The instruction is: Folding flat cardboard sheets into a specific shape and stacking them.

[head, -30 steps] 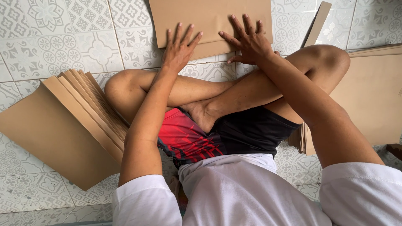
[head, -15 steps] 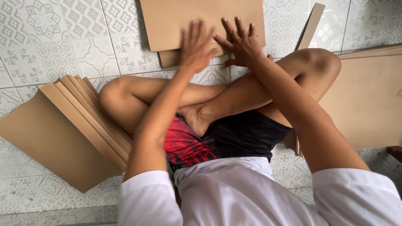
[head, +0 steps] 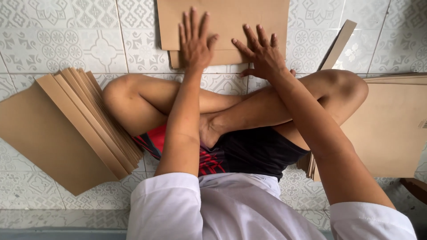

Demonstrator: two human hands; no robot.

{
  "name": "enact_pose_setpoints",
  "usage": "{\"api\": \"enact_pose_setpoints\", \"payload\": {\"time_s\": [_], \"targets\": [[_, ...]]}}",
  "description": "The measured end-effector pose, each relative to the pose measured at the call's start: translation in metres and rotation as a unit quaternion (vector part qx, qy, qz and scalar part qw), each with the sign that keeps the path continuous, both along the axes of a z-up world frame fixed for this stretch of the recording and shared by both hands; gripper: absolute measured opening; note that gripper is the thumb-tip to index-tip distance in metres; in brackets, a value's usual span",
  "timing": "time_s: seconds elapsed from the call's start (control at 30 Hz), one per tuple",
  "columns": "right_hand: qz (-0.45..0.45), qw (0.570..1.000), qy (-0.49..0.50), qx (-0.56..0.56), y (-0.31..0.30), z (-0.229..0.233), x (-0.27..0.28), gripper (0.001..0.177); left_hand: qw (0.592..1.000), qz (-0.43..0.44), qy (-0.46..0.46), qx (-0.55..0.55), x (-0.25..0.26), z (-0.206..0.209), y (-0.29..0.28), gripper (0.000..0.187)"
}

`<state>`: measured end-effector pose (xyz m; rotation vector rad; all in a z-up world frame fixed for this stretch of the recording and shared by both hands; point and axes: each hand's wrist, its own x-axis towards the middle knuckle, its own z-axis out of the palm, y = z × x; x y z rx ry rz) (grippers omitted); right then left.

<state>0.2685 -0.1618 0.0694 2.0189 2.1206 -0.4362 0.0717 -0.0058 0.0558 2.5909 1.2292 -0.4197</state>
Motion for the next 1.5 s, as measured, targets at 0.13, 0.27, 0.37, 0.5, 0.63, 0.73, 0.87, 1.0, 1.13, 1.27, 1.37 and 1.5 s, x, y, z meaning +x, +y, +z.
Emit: {"api": "enact_pose_setpoints", "payload": {"time_s": [0.13, 0.27, 0.37, 0.5, 0.63, 0.73, 0.87, 1.0, 1.13, 1.27, 1.37, 1.5], "targets": [[-0.005, 1.0, 0.007, 0.007, 0.003, 0.007, -0.001, 0.121, 0.994, 0.108, -0.007, 0.016, -0.019, 0.022, 0.012, 0.063], [-0.021, 1.0, 0.021, -0.006, 0.005, 0.015, -0.003, 0.121, 0.979, 0.168, -0.061, 0.099, -0.046, -0.049, 0.036, 0.061], [-0.016, 0.999, 0.026, 0.017, 0.006, 0.011, 0.0, 0.127, 0.974, 0.225, -0.014, 0.005, -0.064, -0.001, 0.055, 0.065], [-0.01, 0.999, 0.026, 0.024, 0.014, 0.011, 0.008, 0.128, 0.969, 0.245, -0.027, -0.006, -0.065, 0.001, 0.058, 0.068], [-0.014, 0.993, 0.107, 0.047, 0.024, 0.012, 0.002, 0.101, 0.966, 0.259, -0.024, 0.016, -0.062, 0.02, 0.054, 0.066], [0.006, 0.993, 0.061, 0.098, 0.05, -0.008, -0.017, 0.102, 0.965, 0.261, 0.015, -0.027, -0.058, 0.038, 0.058, 0.067], [-0.011, 0.981, 0.158, 0.116, 0.117, -0.004, -0.086, 0.112, 0.964, 0.265, -0.025, -0.008, -0.062, 0.027, 0.058, 0.067], [-0.034, 0.979, 0.151, 0.133, 0.152, -0.007, -0.105, 0.094, 0.961, 0.266, -0.072, -0.034, -0.063, 0.014, 0.06, 0.089], [-0.011, 0.982, 0.147, 0.118, 0.14, -0.011, -0.07, 0.098, 0.962, 0.258, -0.078, 0.04, -0.065, 0.0, 0.059, 0.068], [0.004, 0.967, 0.135, 0.217, 0.116, -0.003, -0.034, 0.085, 0.961, 0.245, -0.101, 0.08, -0.067, -0.014, 0.056, 0.07], [-0.001, 0.967, 0.105, 0.231, 0.101, -0.022, -0.01, 0.084, 0.965, 0.239, -0.084, 0.066, -0.063, -0.005, 0.057, 0.069], [-0.002, 0.956, 0.105, 0.273, 0.088, -0.023, 0.015, 0.077, 0.963, 0.247, -0.08, 0.075, -0.063, -0.003, 0.062, 0.07]]}}
